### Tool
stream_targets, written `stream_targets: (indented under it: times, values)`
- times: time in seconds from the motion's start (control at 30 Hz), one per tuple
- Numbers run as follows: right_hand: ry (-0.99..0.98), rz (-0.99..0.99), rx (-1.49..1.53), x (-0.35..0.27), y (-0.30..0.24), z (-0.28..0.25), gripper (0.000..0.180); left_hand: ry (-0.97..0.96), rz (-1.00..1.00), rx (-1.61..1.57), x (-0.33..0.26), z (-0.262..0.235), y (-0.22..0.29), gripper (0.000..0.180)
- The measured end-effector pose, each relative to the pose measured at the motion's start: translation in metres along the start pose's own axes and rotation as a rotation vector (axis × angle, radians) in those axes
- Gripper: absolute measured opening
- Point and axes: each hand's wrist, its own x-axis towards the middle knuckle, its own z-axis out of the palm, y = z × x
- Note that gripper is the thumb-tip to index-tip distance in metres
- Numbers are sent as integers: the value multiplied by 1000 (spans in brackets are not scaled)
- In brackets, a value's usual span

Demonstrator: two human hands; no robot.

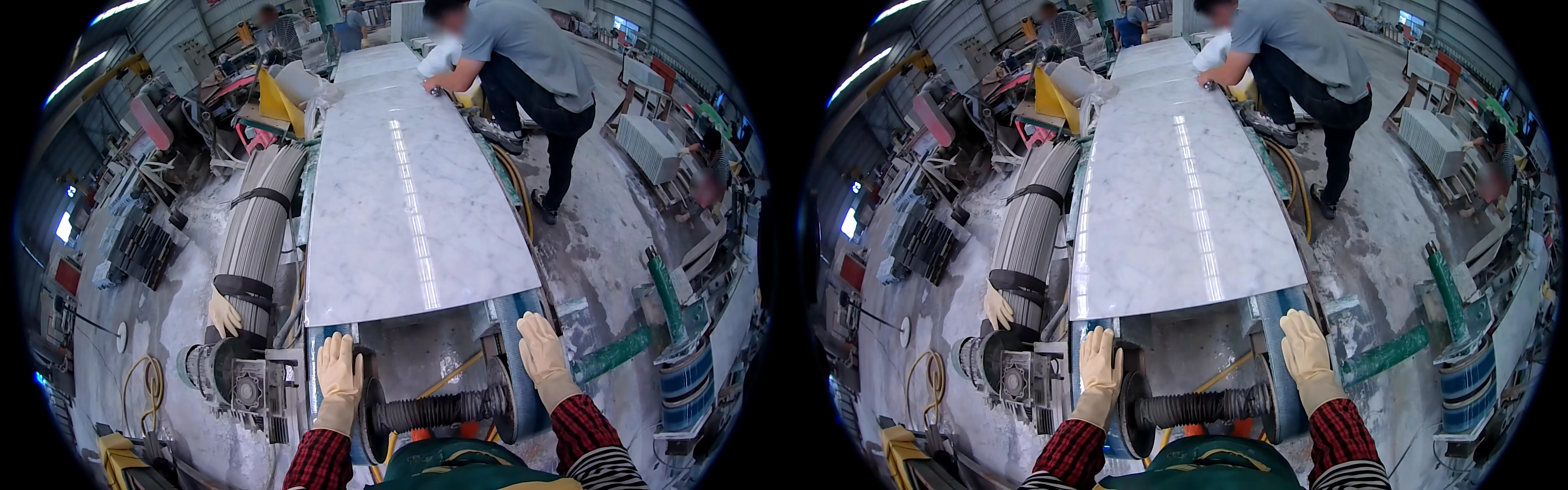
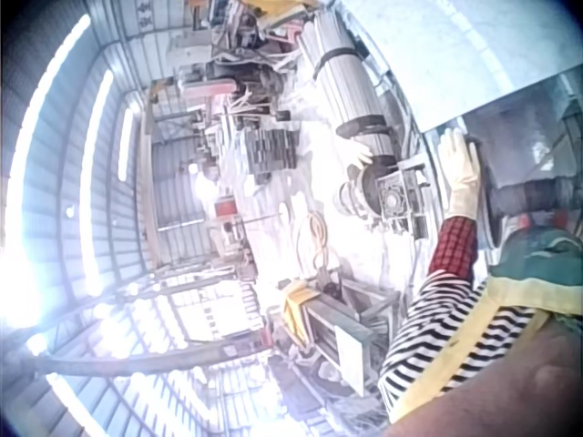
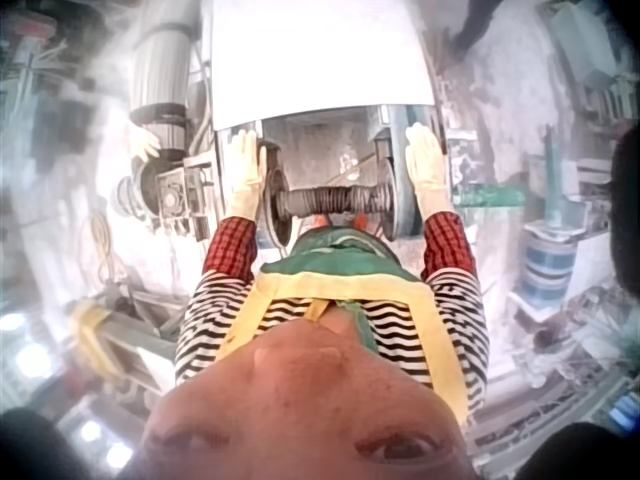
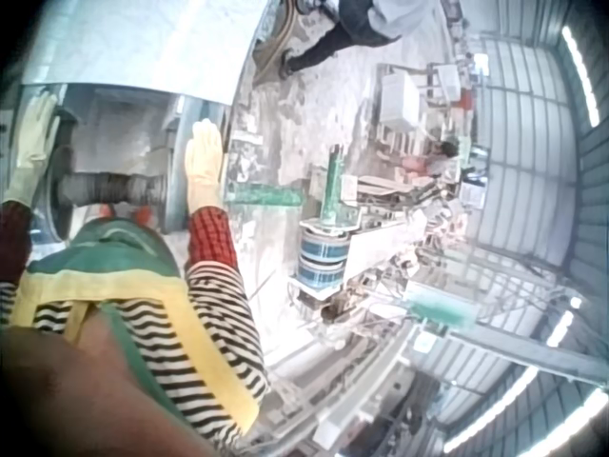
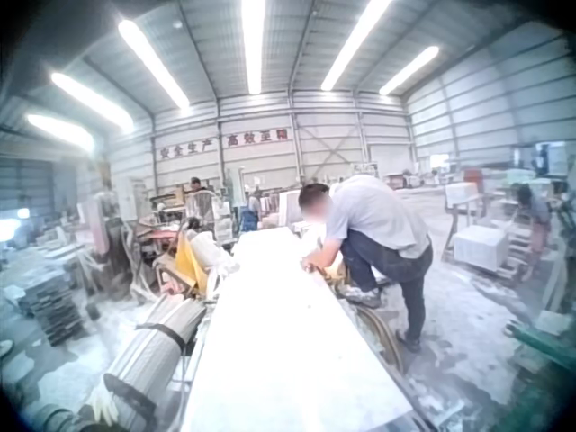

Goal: The person feeds large rectangular stone tiles into a grinding machine using both hands. They guide the tiles through the rollers and retrieve them from the other side, repeating this process for multiple tiles in a continuous loop.

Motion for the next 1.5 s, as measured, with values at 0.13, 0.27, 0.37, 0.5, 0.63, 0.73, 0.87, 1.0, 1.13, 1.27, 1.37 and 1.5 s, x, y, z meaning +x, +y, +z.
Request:
stream_targets:
  times: [0.13,0.27,0.37,0.5,0.63,0.73,0.87,1.0,1.13,1.27,1.37,1.5]
  values:
    - [19,-9,-17,-3,0,2,32,-10,-12,-1,-1,0,0,51]
    - [9,-6,-28,-2,-1,2,30,-9,-20,9,-6,4,-3,51]
    - [2,4,-24,-1,-3,-2,30,-21,-23,9,-7,4,-3,52]
    - [36,-8,-39,-4,-6,-2,30,-21,-23,18,-10,4,-3,54]
    - [15,15,-29,-4,-7,-4,30,-30,-34,9,-10,2,-1,53]
    - [12,23,-12,-5,-7,-6,30,-36,-23,-9,-9,0,1,53]
    - [35,6,-10,-8,-5,-4,30,-25,-14,10,-11,2,0,53]
    - [29,25,36,-10,-5,-5,30,-27,-8,11,-13,3,-1,53]
    - [35,18,29,-13,-2,-1,30,-26,-3,16,-15,3,-2,53]
    - [62,1,-12,-16,0,-3,30,-41,-5,9,-14,0,3,52]
    - [55,10,5,-15,-2,-4,29,-42,-6,8,-15,-2,3,52]
    - [49,12,1,-16,-2,-3,29,-43,1,0,-15,-6,5,51]
